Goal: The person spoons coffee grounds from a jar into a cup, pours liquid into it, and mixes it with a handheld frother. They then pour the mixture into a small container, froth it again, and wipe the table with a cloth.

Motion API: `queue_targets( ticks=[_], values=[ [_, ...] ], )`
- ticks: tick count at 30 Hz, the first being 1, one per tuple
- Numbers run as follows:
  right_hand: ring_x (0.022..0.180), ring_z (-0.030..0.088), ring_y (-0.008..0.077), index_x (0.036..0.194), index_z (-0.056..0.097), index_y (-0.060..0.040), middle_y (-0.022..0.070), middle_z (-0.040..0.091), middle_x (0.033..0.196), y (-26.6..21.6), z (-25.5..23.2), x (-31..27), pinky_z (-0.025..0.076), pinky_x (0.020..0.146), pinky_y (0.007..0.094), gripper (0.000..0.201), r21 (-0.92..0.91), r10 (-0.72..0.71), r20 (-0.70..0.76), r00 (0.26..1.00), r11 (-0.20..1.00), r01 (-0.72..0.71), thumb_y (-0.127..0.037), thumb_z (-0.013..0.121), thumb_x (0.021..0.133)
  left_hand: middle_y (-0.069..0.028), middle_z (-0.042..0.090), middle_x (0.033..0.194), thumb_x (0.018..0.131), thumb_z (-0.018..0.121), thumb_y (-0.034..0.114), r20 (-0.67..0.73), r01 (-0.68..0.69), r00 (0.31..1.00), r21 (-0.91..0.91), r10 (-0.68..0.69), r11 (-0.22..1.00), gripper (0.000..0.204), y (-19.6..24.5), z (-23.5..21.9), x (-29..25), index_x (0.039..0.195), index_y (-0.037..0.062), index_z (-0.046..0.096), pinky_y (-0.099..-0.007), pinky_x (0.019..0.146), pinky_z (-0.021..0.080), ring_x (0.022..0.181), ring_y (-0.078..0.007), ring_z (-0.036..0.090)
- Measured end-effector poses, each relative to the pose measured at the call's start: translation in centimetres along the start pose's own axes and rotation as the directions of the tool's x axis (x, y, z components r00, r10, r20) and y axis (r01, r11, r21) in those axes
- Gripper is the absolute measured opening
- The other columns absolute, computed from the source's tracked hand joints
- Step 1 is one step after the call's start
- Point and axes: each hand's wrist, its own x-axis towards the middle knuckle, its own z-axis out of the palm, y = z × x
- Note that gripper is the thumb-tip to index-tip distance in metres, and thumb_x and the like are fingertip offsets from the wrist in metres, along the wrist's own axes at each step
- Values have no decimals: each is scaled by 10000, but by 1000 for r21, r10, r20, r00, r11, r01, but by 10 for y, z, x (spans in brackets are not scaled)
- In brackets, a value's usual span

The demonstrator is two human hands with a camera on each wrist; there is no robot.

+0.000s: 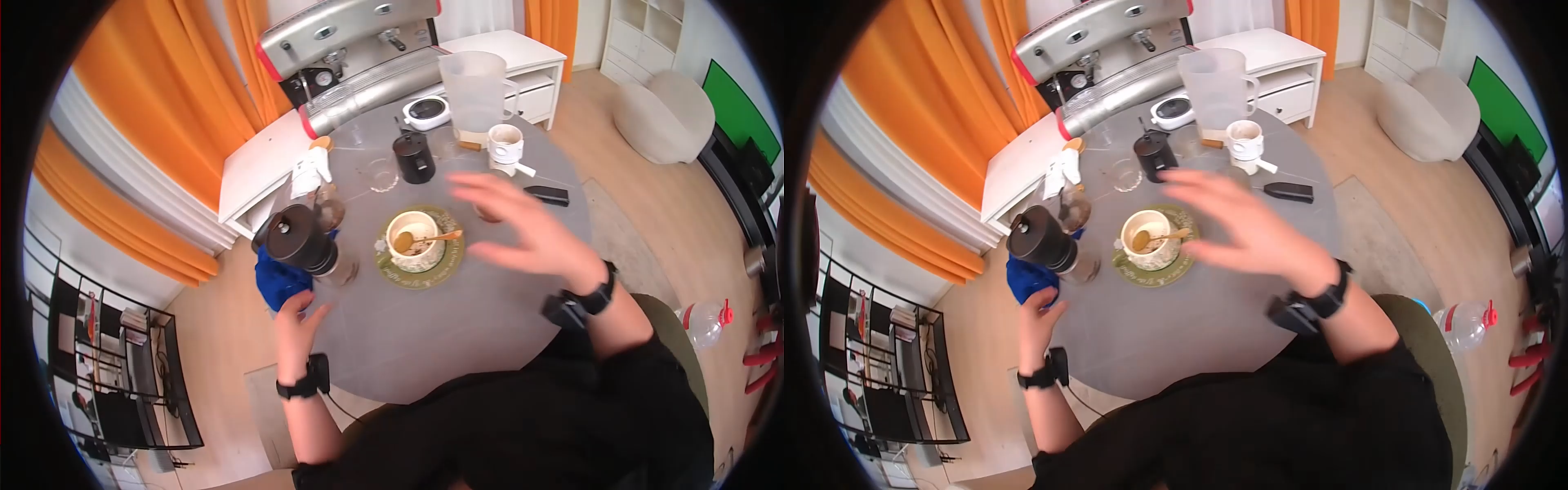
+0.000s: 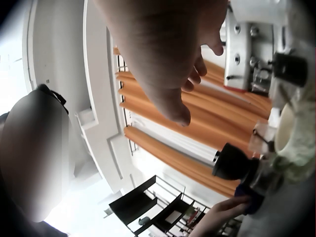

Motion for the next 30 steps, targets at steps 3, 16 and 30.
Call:
queue_targets(
  ticks=[3,16,30],
  values=[
    [1153,644,294,1287,625,-30,147,682,1241,56,-35,-90,507,979,395,417,-50,465,-327,823,861,-506,-121,677,883,-153,715,1180,817,826,164,79,20,997,-180,-6,984,528,13,13,-22,1294,18,654,-388,970,529,1147,-260,671],
    [1386,449,384,1494,361,23,278,456,1473,144,21,-57,393,1137,429,913,-62,423,-217,880,893,-445,-249,845,769,-301,423,1526,674,934,263,196,-117,967,-229,163,966,1184,99,107,23,1546,-106,224,-400,1168,367,1430,-343,436],
    [1257,595,295,1442,423,-5,193,621,1327,153,38,-38,448,1078,379,907,207,579,-189,793,813,-544,-213,914,708,-247,484,1477,685,916,183,254,-116,944,-339,209,934,1031,111,97,29,1512,-51,347,-405,1131,408,1366,-337,496]
  ],
)
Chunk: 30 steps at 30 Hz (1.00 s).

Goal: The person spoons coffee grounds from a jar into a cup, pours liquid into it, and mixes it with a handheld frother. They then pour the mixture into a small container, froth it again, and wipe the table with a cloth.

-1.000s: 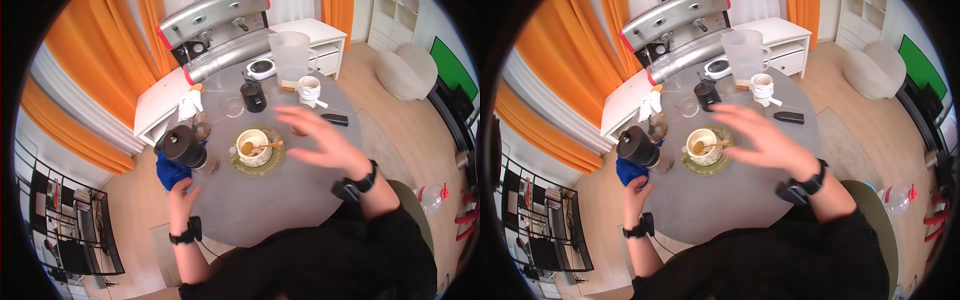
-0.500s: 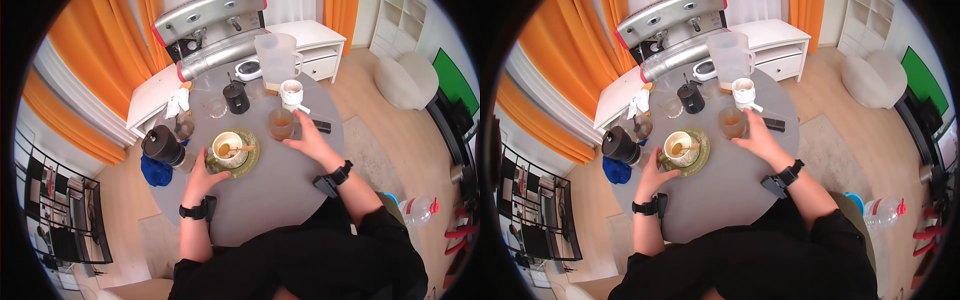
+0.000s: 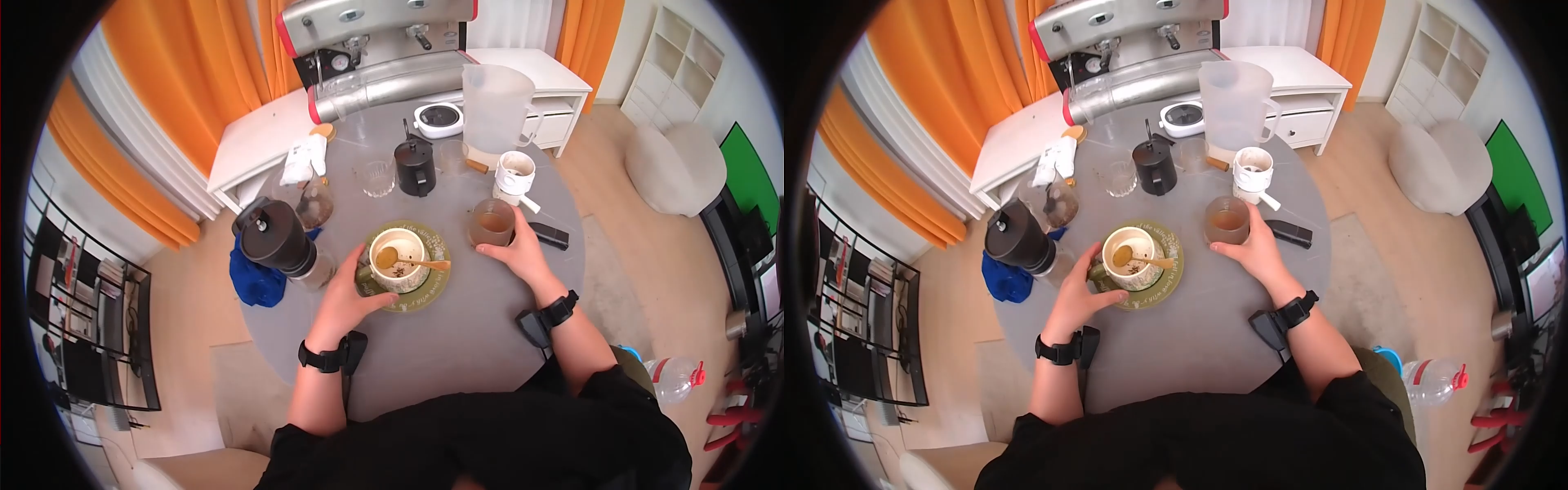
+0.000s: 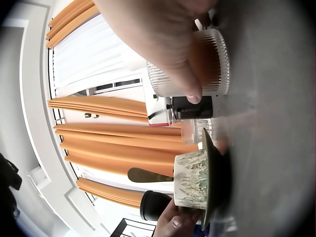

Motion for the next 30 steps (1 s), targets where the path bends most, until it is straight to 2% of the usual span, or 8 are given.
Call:
queue_targets(
  ticks=[3,7,12,18,21,24,26,30],
  values=[
    [1220,609,238,1409,466,-10,146,648,1288,1,2,3,450,1067,355,847,72,-16,-3,1000,997,16,-180,912,709,-174,579,1378,699,905,153,-85,-110,989,153,124,982,923,-8,13,1,1480,12,434,-388,1097,434,1294,-272,553],
    [1230,585,191,1395,489,-18,93,632,1294,1,4,2,436,1076,341,807,130,-17,7,1000,991,16,-130,904,712,-182,593,1352,724,893,167,-133,-105,984,124,121,987,813,-11,12,-3,1416,8,499,-388,1077,451,1261,-300,578],
    [1252,570,202,1384,502,-23,91,612,1319,-23,5,-4,418,1093,349,785,156,-34,1,999,987,33,-123,897,713,-160,624,1204,828,825,168,-256,-115,938,411,235,905,444,-12,8,-15,1192,-7,639,-392,906,511,1079,-326,632],
    [1267,562,207,1404,488,-26,96,598,1329,-64,7,15,409,1114,361,825,-112,-171,123,978,976,185,-160,895,700,-199,645,993,978,647,207,-252,29,966,314,53,949,200,-5,8,-16,1107,55,628,-458,716,508,831,-417,633],
    [1254,582,227,1404,491,-36,113,606,1333,-78,13,33,409,1116,365,833,-266,-287,208,935,903,336,-180,896,691,-213,646,926,995,615,195,-221,9,974,229,43,973,167,-5,9,-15,1058,41,605,-484,708,487,830,-440,623],
    [1235,577,331,1365,521,-45,154,608,1314,-76,20,51,452,1072,429,799,-299,-390,267,881,836,460,-210,889,674,-226,641,917,996,611,183,-215,-15,975,210,61,978,165,-10,10,-14,1062,33,587,-496,703,477,836,-449,622],
    [1273,556,319,1384,504,-61,129,591,1341,-82,23,58,343,1191,459,808,-409,-500,367,784,671,619,-189,885,683,-227,640,917,998,608,182,-216,-6,975,213,53,977,167,-10,11,-15,1067,32,583,-499,702,475,836,-451,621],
    [1274,542,320,1372,513,-84,115,584,1329,-91,29,62,297,1216,528,809,-473,-489,434,756,591,654,-164,886,658,-233,634,908,1007,598,184,-231,-1,971,224,54,975,173,-9,13,-15,1060,22,569,-509,697,468,832,-458,617]
  ],
)
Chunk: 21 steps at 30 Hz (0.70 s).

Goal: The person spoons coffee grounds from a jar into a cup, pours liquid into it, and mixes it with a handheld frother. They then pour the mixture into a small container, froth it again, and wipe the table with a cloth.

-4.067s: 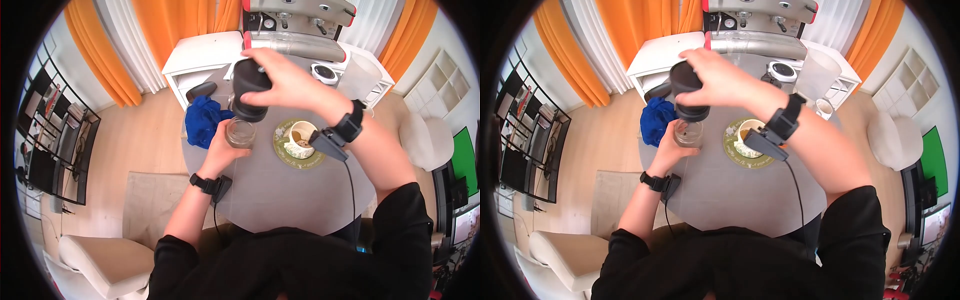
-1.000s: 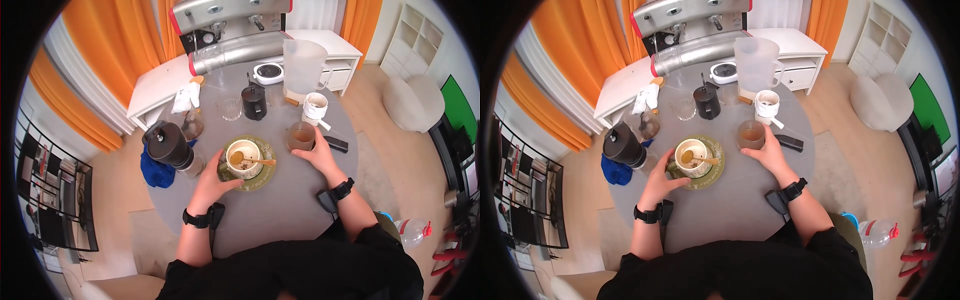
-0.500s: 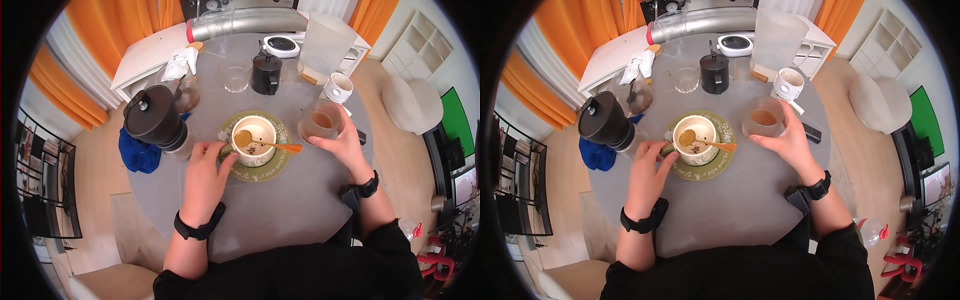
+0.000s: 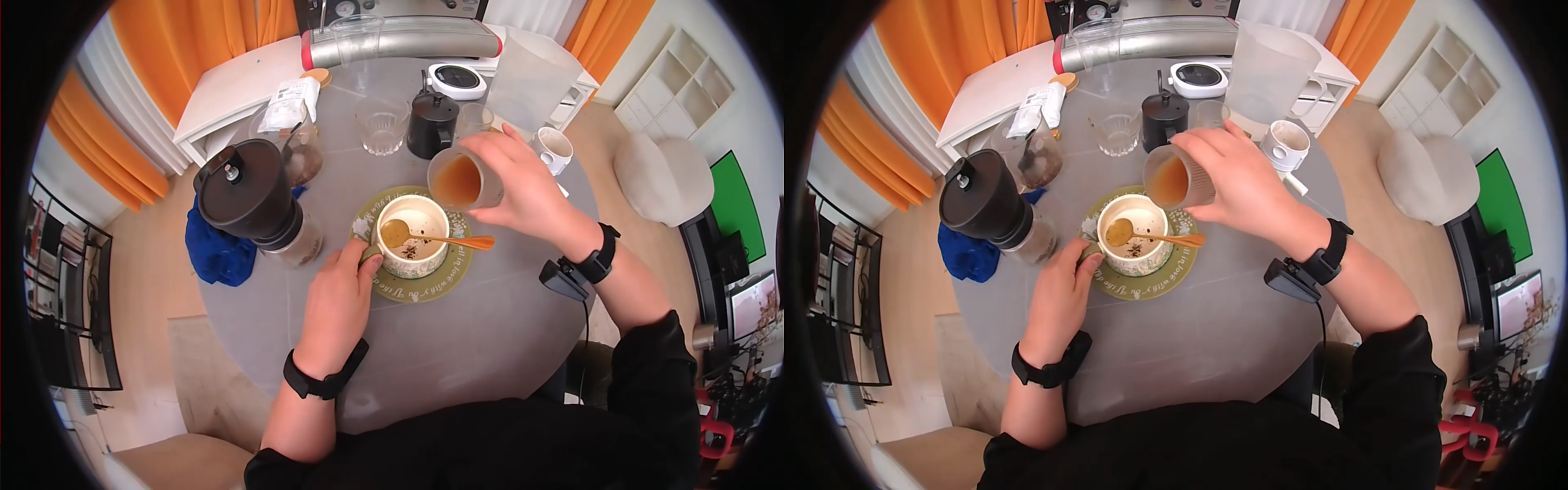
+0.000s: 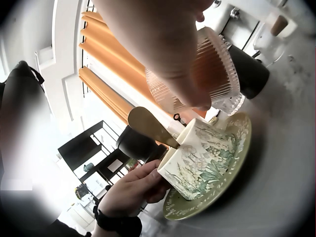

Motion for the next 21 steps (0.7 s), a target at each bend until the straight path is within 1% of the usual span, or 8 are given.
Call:
queue_targets(
  ticks=[1,3,6,7,9,17,18,21],
  values=[
    [1271,544,309,1368,516,-93,104,584,1322,-2,-1,2,297,1214,544,820,-44,-32,15,999,998,33,-154,889,640,-233,634,908,1007,598,184,0,3,1000,-6,-3,1000,173,1,0,0,1060,22,569,-509,697,468,832,-458,617],
    [1269,546,298,1365,519,-101,93,584,1315,-5,-2,5,296,1212,560,832,-86,-65,36,997,994,67,-144,892,623,-236,626,903,1020,588,169,21,57,998,-4,-57,998,188,4,-2,-1,1064,-13,570,-430,710,465,799,-410,591],
    [1262,547,294,1367,518,-104,86,577,1311,-11,-3,7,301,1212,561,874,-134,-93,48,995,986,98,-120,902,582,-240,600,860,1026,582,170,35,55,998,-73,-52,996,193,4,-1,-2,1046,-19,554,-426,697,458,767,-402,567],
    [1262,546,289,1366,520,-104,83,574,1314,-14,-4,8,303,1210,564,886,-164,-101,56,993,980,109,-113,907,570,-240,600,860,1026,582,170,36,60,998,-77,-57,995,193,4,-1,-2,1046,-19,554,-426,697,458,767,-402,567],
    [1263,545,285,1366,523,-104,81,570,1316,-18,-5,10,305,1209,567,898,-194,-111,72,991,973,123,-106,912,557,-247,611,890,1024,575,190,56,55,997,-99,-49,994,202,5,-1,-2,1004,-3,516,-514,699,453,821,-475,589],
    [1275,540,263,1344,544,-90,96,558,1333,-27,-8,15,328,1192,576,960,-396,-244,91,965,881,260,-96,912,457,-260,600,916,1039,544,186,102,126,989,-156,-111,980,210,8,-2,-2,1005,-17,503,-507,735,445,861,-479,578],
    [1275,540,263,1344,544,-90,96,558,1333,-27,-8,15,328,1192,576,960,-397,-243,92,966,880,260,-96,912,457,-261,596,918,1041,540,188,106,136,987,-183,-118,974,214,9,-1,-3,1006,-19,500,-505,742,445,864,-478,575],
    [1238,572,256,1307,566,-97,94,583,1310,-25,-8,18,344,1180,569,817,-513,-359,87,929,783,350,-114,867,548,-258,585,907,1047,533,192,118,174,981,-223,-151,959,225,10,-1,-3,1003,-26,494,-490,750,446,845,-466,564]
  ],
)
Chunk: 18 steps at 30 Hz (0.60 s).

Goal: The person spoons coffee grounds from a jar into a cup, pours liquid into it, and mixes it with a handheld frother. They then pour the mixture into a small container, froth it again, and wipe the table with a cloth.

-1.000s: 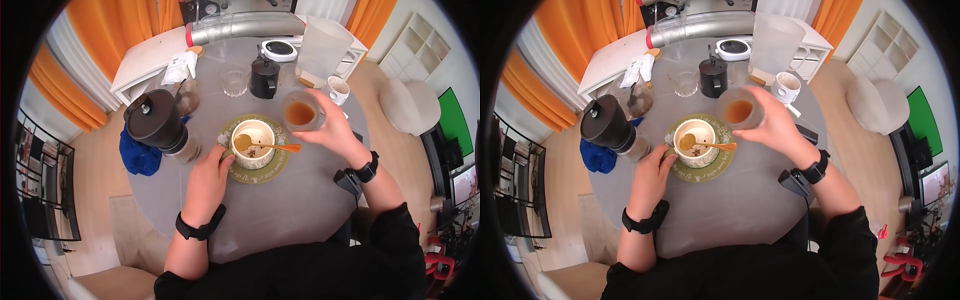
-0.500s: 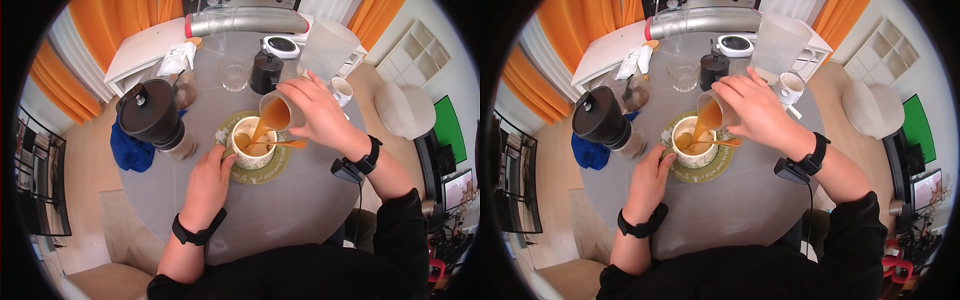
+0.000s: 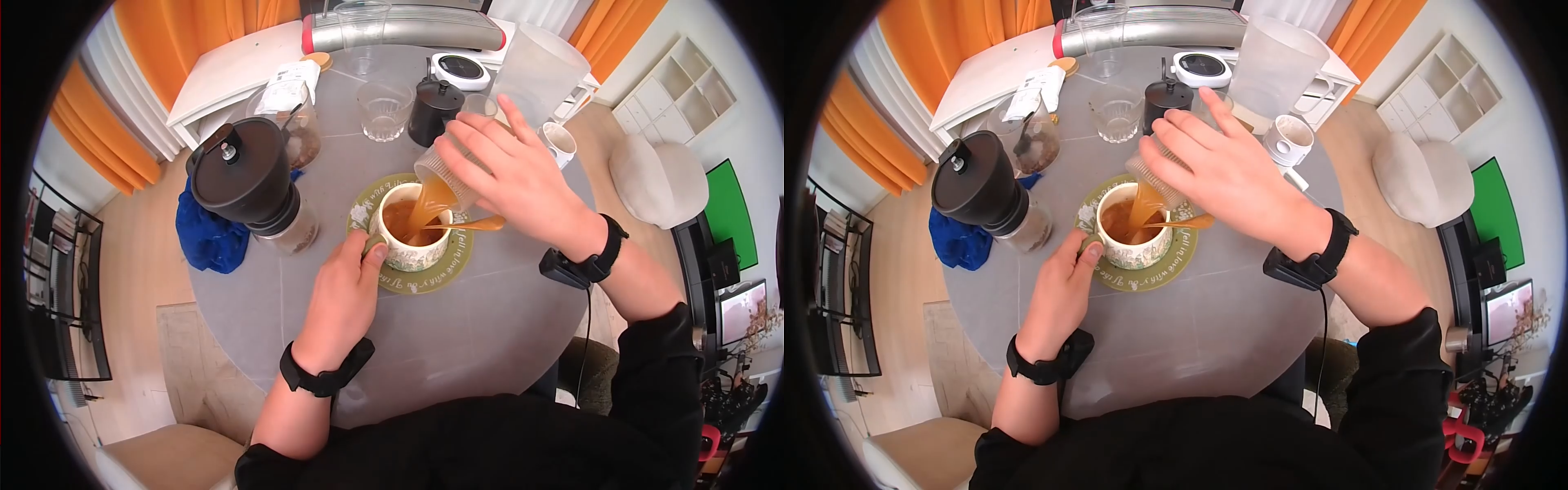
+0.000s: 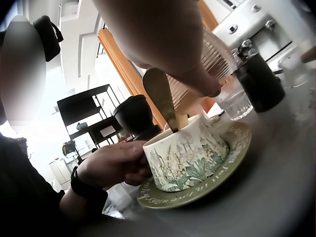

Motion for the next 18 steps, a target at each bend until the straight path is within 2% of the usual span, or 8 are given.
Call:
queue_targets(
  ticks=[2,5,8,12,13,15,17,18],
  values=[
    [1191,607,233,1261,584,-107,78,616,1264,1,2,1,353,1175,561,610,-150,-118,-73,990,983,106,-124,785,685,-259,581,910,1048,529,200,10,21,1000,-26,-21,999,238,0,0,1,1000,-29,491,-482,749,446,836,-461,558],
    [1176,622,215,1221,590,-142,54,632,1242,-1,2,4,352,1175,552,430,-240,-236,-119,964,949,203,-113,698,806,-250,572,887,1050,526,218,21,60,998,-64,-59,996,262,-2,0,2,986,-34,490,-460,736,444,800,-433,541],
    [1199,614,208,1200,587,-173,36,630,1253,0,9,7,346,1181,550,394,-281,-315,-253,915,929,242,-104,704,830,-224,553,821,1047,530,234,41,103,994,-122,-98,987,285,-3,0,2,960,-35,493,-433,710,436,744,-371,512],
    [1212,612,213,1189,579,-199,24,626,1272,4,13,7,340,1179,543,355,-263,-322,-309,895,933,245,-102,689,865,-175,501,723,1042,546,248,58,132,991,-201,-122,971,304,-5,1,3,928,-31,507,-395,673,419,690,-269,447],
    [1212,611,218,1217,573,-187,30,625,1281,6,14,6,344,1166,536,403,-215,-292,-308,906,948,233,-102,711,848,-175,501,723,1042,546,248,57,130,991,-201,-121,971,304,-5,2,3,928,-31,507,-395,673,419,690,-269,447],
    [1212,610,223,1245,568,-175,36,623,1290,7,12,4,349,1153,529,452,-168,-264,-307,914,961,221,-101,733,831,27,477,688,1059,536,285,40,68,997,-216,-61,974,317,-6,3,2,847,49,537,-263,594,358,650,-77,427],
    [1203,605,263,1312,544,-129,51,622,1292,6,7,0,358,1130,470,621,133,108,-154,982,987,-87,-156,823,758,33,482,689,1052,543,278,46,86,996,-289,-76,953,312,-9,4,3,835,53,543,-256,590,353,649,-71,431],
    [1203,605,263,1312,544,-129,51,622,1292,8,9,-4,358,1130,470,621,130,108,-156,982,988,-88,-156,823,758,39,487,689,1046,550,271,54,105,994,-362,-92,926,308,-10,5,3,824,58,548,-250,586,348,647,-64,435]
  ],
)
